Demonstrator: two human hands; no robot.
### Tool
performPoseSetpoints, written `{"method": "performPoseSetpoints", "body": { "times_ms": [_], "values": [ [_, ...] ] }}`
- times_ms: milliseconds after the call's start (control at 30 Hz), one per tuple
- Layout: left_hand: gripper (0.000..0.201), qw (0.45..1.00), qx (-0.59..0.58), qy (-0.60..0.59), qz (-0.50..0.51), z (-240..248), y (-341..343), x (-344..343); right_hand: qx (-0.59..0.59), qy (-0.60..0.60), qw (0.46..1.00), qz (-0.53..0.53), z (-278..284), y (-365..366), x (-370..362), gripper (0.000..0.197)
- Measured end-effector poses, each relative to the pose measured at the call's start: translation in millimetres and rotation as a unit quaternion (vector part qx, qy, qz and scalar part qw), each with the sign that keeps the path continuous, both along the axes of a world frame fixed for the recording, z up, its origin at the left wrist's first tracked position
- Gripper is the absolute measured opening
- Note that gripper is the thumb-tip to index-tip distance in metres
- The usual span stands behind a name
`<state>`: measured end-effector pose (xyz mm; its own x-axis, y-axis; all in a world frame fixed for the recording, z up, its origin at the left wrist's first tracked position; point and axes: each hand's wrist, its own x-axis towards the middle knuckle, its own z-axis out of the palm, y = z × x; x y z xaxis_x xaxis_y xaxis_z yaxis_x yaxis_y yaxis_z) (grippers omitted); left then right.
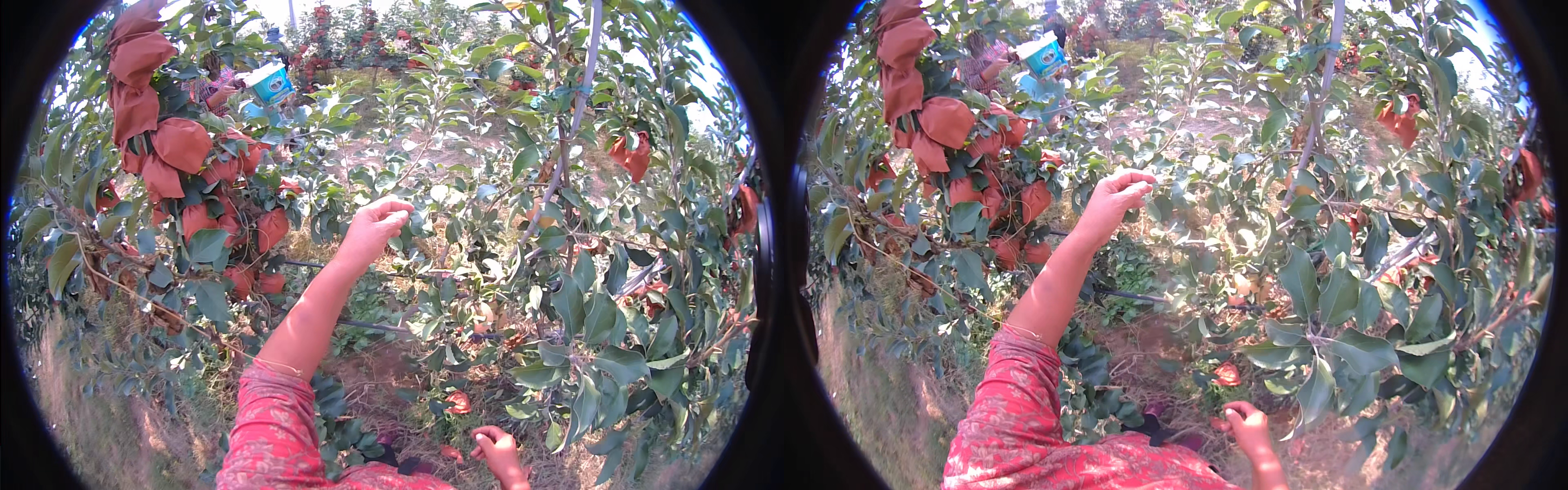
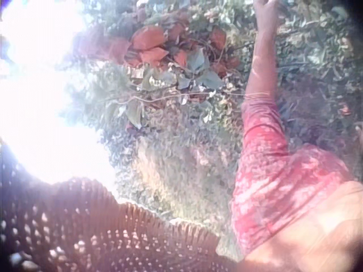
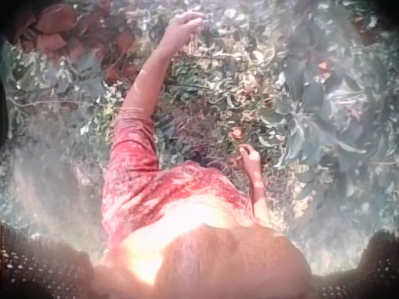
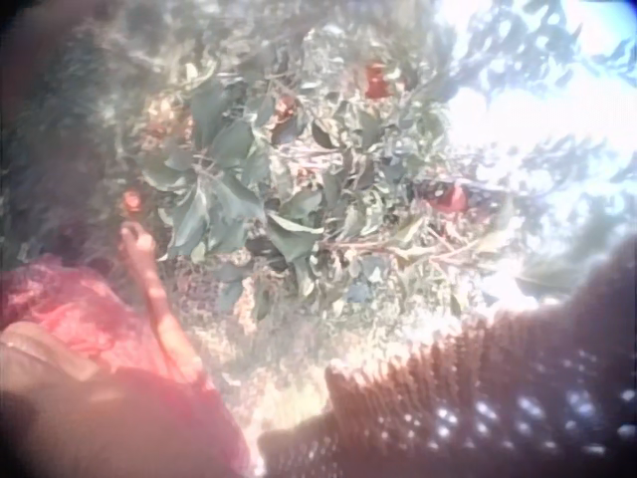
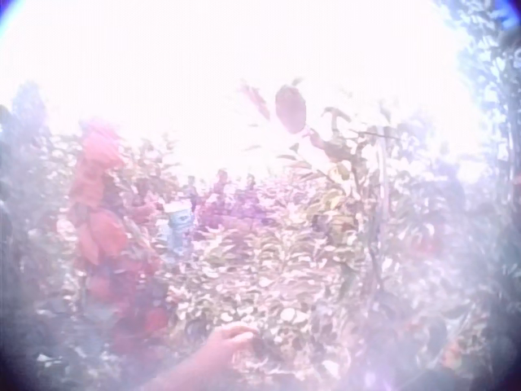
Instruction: The person picks apples from trees and places them into a white bucket. They also collect fallen apples from the ground and add them to the bucket while moving through the orchard.
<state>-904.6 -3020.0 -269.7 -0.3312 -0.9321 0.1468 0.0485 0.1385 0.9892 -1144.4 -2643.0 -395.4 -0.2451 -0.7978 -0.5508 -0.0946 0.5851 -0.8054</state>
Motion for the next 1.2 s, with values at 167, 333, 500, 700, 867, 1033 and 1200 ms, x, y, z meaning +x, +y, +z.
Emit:
{"method": "performPoseSetpoints", "body": {
  "times_ms": [167, 333, 500, 700, 867, 1033, 1200],
  "values": [
    [0.020, 0.999, -0.020, 0.027, 0.026, 16.2, -30.5, 1.2, -0.003, -0.025, 0.999, -0.040, -4.6, -2.9, -3.9, 0.021],
    [0.020, 0.992, -0.012, 0.117, 0.045, 29.6, -51.2, 5.9, -0.003, -0.016, 0.999, -0.035, -3.7, -7.3, -2.7, 0.020],
    [0.024, 0.981, 0.010, 0.184, 0.057, 34.9, -64.8, 8.1, -0.018, -0.011, 0.999, -0.035, -5.9, -13.4, 0.5, 0.020],
    [0.041, 0.970, -0.093, 0.156, 0.164, 54.7, -81.1, 12.5, -0.012, 0.002, 1.000, -0.023, 2.8, -22.2, 6.7, 0.020],
    [0.055, 0.861, -0.354, 0.020, 0.365, 104.3, -90.2, 35.9, -0.025, -0.031, 0.998, -0.046, 25.7, -28.5, 15.4, 0.020],
    [0.063, 0.747, -0.489, 0.000, 0.450, 185.1, -120.5, 84.0, 0.039, -0.053, 0.997, -0.050, 47.3, -36.4, 15.4, 0.026],
    [0.085, 0.659, -0.499, -0.303, 0.474, 271.5, -171.2, 127.0, 0.021, -0.081, 0.996, -0.032, 42.8, -44.8, 23.9, 0.034]
  ]
}}
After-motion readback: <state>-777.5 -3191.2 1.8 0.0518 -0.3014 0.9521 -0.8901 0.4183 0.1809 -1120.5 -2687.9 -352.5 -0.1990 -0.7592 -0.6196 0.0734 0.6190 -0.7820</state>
